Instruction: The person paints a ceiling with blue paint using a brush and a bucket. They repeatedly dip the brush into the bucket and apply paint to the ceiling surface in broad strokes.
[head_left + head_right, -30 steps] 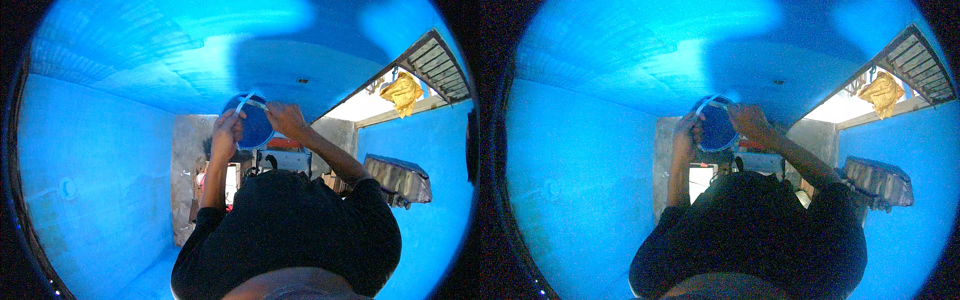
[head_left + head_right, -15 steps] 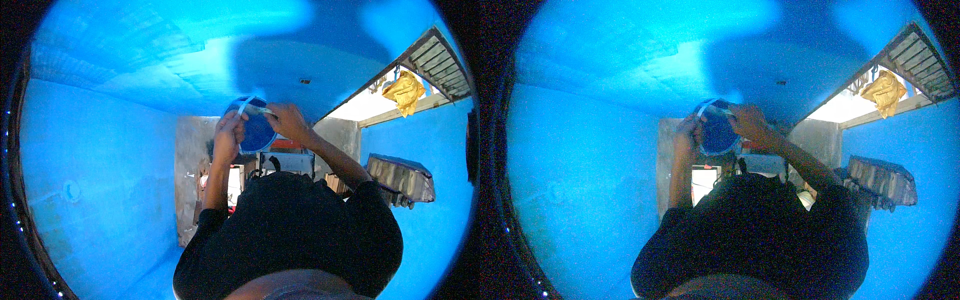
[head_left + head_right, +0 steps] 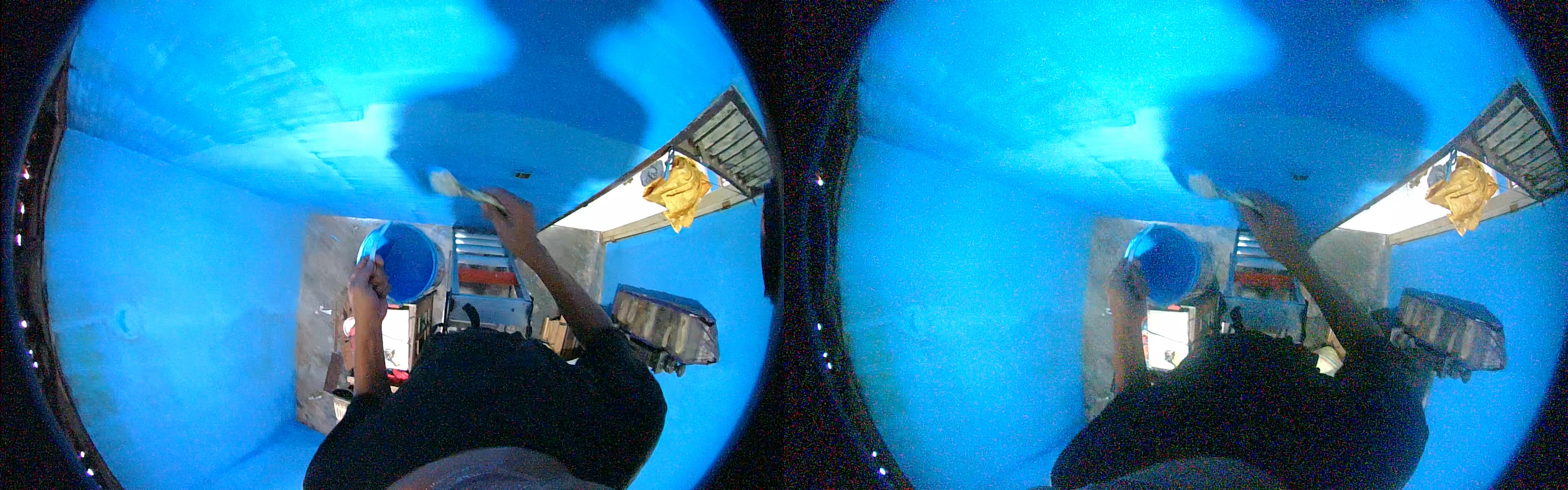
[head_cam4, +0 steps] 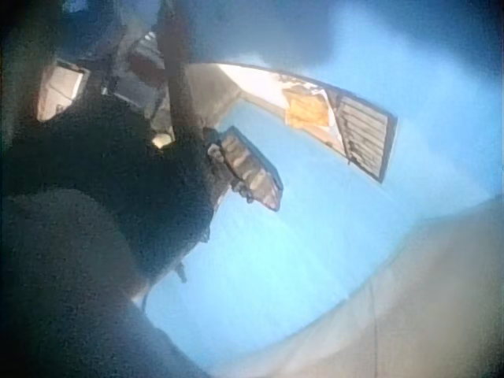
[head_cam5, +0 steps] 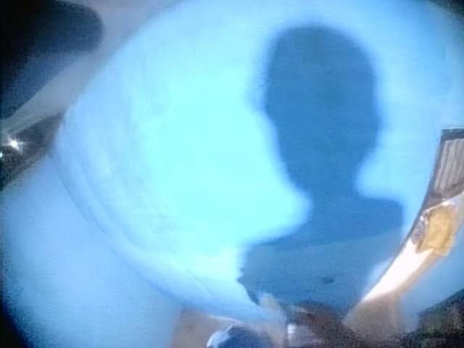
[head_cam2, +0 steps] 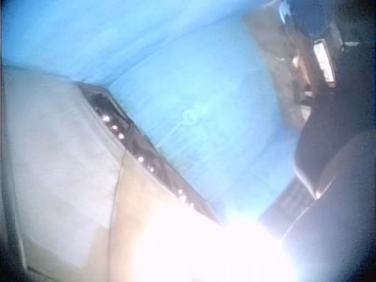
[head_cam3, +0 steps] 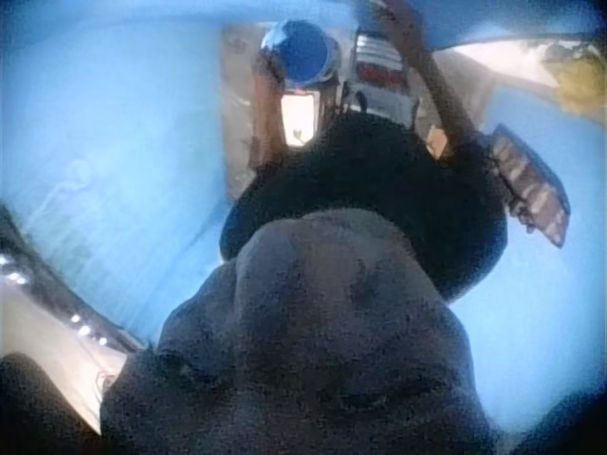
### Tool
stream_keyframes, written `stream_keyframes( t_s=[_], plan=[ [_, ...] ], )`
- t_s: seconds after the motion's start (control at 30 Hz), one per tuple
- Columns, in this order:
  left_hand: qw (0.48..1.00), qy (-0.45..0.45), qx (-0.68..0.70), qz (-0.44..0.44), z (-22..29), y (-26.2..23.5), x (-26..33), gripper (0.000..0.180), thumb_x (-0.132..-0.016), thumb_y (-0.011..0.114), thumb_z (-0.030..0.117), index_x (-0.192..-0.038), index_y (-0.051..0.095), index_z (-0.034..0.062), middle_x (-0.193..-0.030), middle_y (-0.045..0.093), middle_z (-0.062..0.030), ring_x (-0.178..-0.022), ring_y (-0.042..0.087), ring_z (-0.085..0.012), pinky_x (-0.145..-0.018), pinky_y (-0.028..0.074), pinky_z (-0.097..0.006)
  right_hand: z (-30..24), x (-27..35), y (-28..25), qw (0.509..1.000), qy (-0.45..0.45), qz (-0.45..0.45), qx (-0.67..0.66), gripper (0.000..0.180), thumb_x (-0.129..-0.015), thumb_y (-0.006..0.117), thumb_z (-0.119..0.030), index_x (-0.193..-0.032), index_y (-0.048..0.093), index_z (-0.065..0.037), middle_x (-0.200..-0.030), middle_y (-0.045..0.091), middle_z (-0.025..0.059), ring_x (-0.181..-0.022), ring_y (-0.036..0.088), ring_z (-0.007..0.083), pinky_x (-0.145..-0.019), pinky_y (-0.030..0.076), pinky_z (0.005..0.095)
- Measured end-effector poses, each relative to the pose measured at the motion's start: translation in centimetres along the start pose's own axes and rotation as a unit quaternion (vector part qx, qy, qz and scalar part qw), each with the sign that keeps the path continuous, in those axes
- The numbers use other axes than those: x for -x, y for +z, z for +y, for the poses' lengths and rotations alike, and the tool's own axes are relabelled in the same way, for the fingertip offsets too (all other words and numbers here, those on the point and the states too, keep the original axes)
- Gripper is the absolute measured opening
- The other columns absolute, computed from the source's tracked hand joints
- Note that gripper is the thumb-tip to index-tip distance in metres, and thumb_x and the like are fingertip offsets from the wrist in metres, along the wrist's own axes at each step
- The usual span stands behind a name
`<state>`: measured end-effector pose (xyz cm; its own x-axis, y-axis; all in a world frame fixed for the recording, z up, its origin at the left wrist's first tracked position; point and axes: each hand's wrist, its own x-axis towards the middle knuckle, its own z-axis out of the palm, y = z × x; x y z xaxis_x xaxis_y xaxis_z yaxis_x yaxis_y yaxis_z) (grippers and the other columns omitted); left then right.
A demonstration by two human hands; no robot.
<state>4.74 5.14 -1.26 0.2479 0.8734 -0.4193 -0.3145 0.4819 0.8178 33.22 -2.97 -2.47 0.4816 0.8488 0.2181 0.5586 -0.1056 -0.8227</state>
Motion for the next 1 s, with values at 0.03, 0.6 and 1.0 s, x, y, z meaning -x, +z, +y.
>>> stream_keyframes(
  t_s=[0.03, 0.6, 1.0],
  plan=[
    [1.0, 0.005, -0.006, 0.015, 0.0, 0.0, 0.4, 0.012, -0.089, 0.046, 0.015, -0.085, 0.053, 0.005, -0.054, 0.03, 0.0056, -0.043, 0.026, -0.0044, -0.039, 0.018, -0.021, 1.7, -2.2, 2.4, 0.998, -0.049, 0.03, -0.005, 0.022, -0.08, 0.061, -0.008, -0.102, 0.063, -0.005, -0.083, 0.066, 0.0123, -0.07, 0.064, 0.0221, -0.063, 0.051, 0.0334],
    [0.987, 0.08, -0.004, 0.139, 1.6, -6.1, 4.6, 0.012, -0.089, 0.048, 0.016, -0.08, 0.052, 0.0089, -0.055, 0.027, 0.0082, -0.043, 0.021, -0.0025, -0.039, 0.017, -0.02, 5.1, -21.5, 22.5, 0.968, -0.166, 0.185, 0.04, 0.019, -0.081, 0.057, -0.007, -0.1, 0.059, -0.008, -0.089, 0.062, 0.013, -0.081, 0.06, 0.0327, -0.067, 0.05, 0.0431],
    [0.991, 0.093, -0.002, 0.096, 0.9, -5.9, 4.0, 0.01, -0.088, 0.048, 0.016, -0.082, 0.053, 0.009, -0.056, 0.032, 0.0071, -0.046, 0.024, -0.0036, -0.042, 0.02, -0.021, 14.1, -9.8, 11.2, 0.898, 0.047, 0.426, 0.102, 0.027, -0.084, 0.055, -0.008, -0.111, 0.057, -0.006, -0.098, 0.064, 0.0142, -0.079, 0.064, 0.0293, -0.065, 0.051, 0.0372]
  ],
)
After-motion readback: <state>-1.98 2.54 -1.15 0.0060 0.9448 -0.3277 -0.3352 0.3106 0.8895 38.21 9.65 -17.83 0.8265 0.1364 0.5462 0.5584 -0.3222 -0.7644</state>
